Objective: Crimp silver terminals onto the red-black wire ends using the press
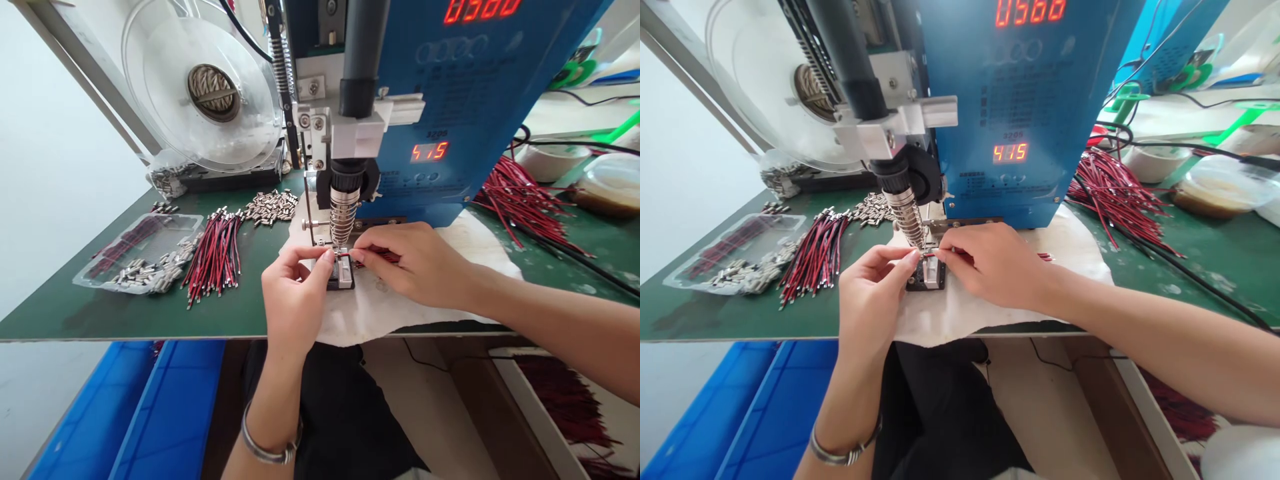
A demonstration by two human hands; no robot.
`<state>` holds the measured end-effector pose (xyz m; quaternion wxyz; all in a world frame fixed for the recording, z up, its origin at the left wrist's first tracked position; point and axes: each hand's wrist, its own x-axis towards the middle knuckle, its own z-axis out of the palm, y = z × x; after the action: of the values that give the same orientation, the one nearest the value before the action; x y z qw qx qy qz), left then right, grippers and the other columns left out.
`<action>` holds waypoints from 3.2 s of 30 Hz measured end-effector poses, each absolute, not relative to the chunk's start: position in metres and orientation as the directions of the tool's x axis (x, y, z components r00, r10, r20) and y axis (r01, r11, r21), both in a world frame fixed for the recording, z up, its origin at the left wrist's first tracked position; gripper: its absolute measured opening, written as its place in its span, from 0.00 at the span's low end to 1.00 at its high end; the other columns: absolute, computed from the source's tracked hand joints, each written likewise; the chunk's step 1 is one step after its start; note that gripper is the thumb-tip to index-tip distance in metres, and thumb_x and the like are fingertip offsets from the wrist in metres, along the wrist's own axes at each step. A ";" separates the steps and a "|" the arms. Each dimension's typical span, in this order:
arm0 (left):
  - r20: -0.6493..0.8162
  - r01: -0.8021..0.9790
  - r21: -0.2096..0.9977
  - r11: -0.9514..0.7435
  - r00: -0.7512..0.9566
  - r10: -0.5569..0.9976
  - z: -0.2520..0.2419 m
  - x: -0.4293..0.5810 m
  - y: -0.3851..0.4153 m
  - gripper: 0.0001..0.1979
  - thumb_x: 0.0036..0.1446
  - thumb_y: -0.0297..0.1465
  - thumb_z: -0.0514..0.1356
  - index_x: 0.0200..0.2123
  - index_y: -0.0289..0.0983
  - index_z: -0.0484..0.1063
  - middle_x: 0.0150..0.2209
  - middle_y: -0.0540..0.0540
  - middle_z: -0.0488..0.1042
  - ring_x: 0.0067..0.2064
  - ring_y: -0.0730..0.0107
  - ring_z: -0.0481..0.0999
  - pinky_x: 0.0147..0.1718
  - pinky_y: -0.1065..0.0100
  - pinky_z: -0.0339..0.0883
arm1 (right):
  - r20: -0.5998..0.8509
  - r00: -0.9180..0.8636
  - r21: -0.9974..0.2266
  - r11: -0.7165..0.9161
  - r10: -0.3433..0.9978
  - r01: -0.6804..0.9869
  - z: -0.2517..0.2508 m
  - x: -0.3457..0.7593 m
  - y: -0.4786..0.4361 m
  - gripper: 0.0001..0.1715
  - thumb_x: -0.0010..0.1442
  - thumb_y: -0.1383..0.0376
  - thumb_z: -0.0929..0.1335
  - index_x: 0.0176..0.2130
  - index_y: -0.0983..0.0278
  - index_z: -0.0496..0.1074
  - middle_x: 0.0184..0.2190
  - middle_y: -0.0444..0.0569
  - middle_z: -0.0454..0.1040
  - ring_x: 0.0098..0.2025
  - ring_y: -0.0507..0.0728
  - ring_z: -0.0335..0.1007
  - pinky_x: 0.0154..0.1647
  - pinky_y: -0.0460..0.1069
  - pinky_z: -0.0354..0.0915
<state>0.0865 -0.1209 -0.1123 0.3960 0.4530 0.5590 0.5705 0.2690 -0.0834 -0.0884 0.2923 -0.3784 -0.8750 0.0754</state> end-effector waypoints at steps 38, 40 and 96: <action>0.095 0.091 0.993 -0.072 -0.275 0.957 -0.116 0.085 -0.118 0.09 0.54 0.39 0.71 0.32 0.39 0.83 0.20 0.54 0.61 0.24 0.78 0.56 0.23 0.71 0.49 | 0.495 -0.528 -0.358 0.715 0.690 0.600 -0.090 0.269 -0.085 0.14 0.69 0.64 0.66 0.31 0.64 0.75 0.24 0.43 0.75 0.25 0.52 0.66 0.31 0.48 0.57; 0.097 0.088 0.993 -0.075 -0.269 0.958 -0.116 0.085 -0.118 0.09 0.54 0.38 0.71 0.32 0.39 0.83 0.20 0.54 0.62 0.24 0.78 0.57 0.23 0.71 0.49 | 0.495 -0.525 -0.360 0.713 0.692 0.601 -0.090 0.269 -0.084 0.14 0.69 0.64 0.66 0.31 0.64 0.75 0.23 0.43 0.75 0.25 0.51 0.66 0.31 0.48 0.57; 0.075 0.057 0.997 -0.061 -0.298 0.952 -0.109 0.089 -0.121 0.09 0.52 0.37 0.71 0.30 0.38 0.81 0.19 0.54 0.60 0.24 0.76 0.55 0.24 0.69 0.46 | 0.431 -0.523 -0.375 0.672 0.736 0.638 -0.089 0.269 -0.085 0.15 0.70 0.61 0.64 0.33 0.62 0.74 0.25 0.45 0.77 0.27 0.53 0.68 0.32 0.49 0.56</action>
<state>0.0886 -0.1209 -0.1094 0.3890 0.4468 0.5642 0.5751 0.2690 -0.0850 -0.0894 0.2868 -0.3956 -0.8683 0.0852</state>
